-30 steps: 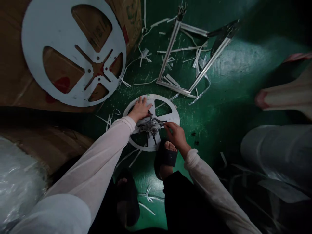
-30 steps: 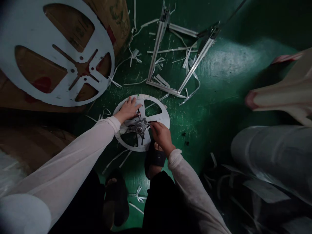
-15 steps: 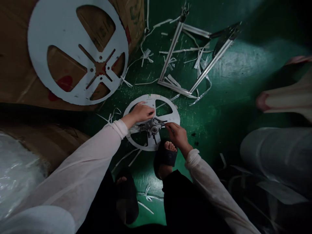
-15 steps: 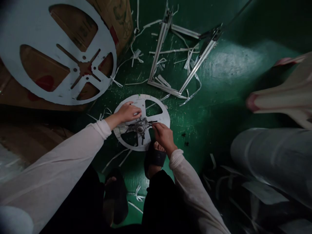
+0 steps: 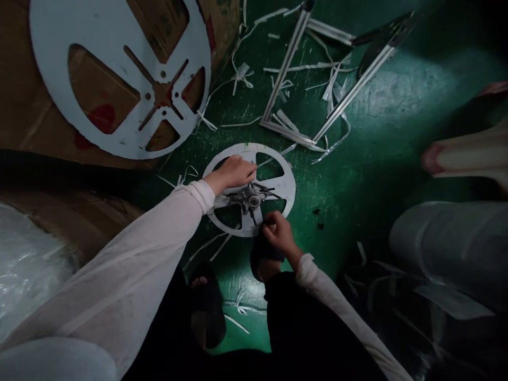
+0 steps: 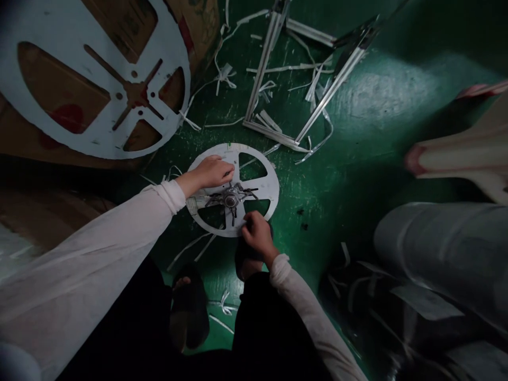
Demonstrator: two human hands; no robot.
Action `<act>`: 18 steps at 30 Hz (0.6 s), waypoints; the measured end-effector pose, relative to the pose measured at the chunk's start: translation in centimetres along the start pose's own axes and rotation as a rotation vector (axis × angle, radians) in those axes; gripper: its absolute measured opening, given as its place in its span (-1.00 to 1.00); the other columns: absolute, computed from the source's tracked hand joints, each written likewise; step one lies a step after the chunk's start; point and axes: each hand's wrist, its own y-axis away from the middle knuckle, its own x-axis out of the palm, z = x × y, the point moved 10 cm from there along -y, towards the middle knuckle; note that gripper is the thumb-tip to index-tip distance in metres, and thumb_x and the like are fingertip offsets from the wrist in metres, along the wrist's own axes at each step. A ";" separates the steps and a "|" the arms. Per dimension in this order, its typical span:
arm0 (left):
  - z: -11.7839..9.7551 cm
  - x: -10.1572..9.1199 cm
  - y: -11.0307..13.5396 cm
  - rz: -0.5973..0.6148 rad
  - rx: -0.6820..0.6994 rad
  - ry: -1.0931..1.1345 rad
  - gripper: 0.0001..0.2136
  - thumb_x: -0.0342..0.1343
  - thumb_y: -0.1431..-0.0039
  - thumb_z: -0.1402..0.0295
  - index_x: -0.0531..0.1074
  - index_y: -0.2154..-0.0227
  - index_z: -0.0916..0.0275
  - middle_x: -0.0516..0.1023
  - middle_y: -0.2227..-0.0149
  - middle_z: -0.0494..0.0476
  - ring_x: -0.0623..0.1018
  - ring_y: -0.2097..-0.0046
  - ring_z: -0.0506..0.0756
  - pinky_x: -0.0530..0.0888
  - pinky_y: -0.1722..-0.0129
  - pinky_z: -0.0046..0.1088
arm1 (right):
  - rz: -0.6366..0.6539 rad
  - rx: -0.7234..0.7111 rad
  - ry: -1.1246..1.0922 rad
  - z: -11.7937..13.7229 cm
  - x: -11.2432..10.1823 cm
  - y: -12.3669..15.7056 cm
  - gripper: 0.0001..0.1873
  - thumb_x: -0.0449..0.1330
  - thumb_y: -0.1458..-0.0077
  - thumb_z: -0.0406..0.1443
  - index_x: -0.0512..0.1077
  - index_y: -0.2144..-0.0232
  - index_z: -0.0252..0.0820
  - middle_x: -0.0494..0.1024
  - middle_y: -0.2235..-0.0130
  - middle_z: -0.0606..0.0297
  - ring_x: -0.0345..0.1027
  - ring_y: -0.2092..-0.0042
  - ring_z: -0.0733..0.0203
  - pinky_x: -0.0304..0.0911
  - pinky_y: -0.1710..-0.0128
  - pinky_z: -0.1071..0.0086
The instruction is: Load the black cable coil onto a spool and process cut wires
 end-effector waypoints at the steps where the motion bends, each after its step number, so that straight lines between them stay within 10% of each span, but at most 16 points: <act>1: 0.1 -0.1 0.0 -0.008 -0.017 0.005 -0.70 -0.11 -0.22 0.32 0.51 0.18 0.22 0.62 0.32 0.17 0.56 0.24 0.16 0.35 0.12 -0.28 | 0.102 0.003 -0.007 -0.3 1.8 0.1 -0.55 0.12 0.10 -0.40 0.31 0.07 -0.19 0.45 0.14 0.14 0.38 0.12 0.08 0.34 0.10 0.19; 7: 0.6 0.1 -0.1 -0.003 -0.100 0.035 -0.66 -0.08 -0.21 0.33 0.46 0.02 0.18 0.63 0.21 0.19 0.58 0.19 0.19 0.35 0.20 -0.30 | 0.387 0.108 -0.110 -2.3 7.7 -1.7 -0.25 0.17 0.06 -0.35 0.06 -0.20 -0.24 0.40 -0.09 0.01 0.38 0.00 0.08 0.28 0.00 0.22; 18: 1.7 0.3 -0.5 0.101 -0.079 -0.028 -0.71 -0.07 -0.21 0.29 0.52 0.14 0.08 0.63 0.16 0.10 0.57 0.15 0.14 0.31 0.18 -0.34 | 0.389 0.213 0.128 -2.6 7.0 -0.9 -0.58 0.09 -0.15 -0.33 0.25 -0.08 -0.19 0.56 0.18 0.12 0.47 0.20 0.10 0.25 0.18 0.33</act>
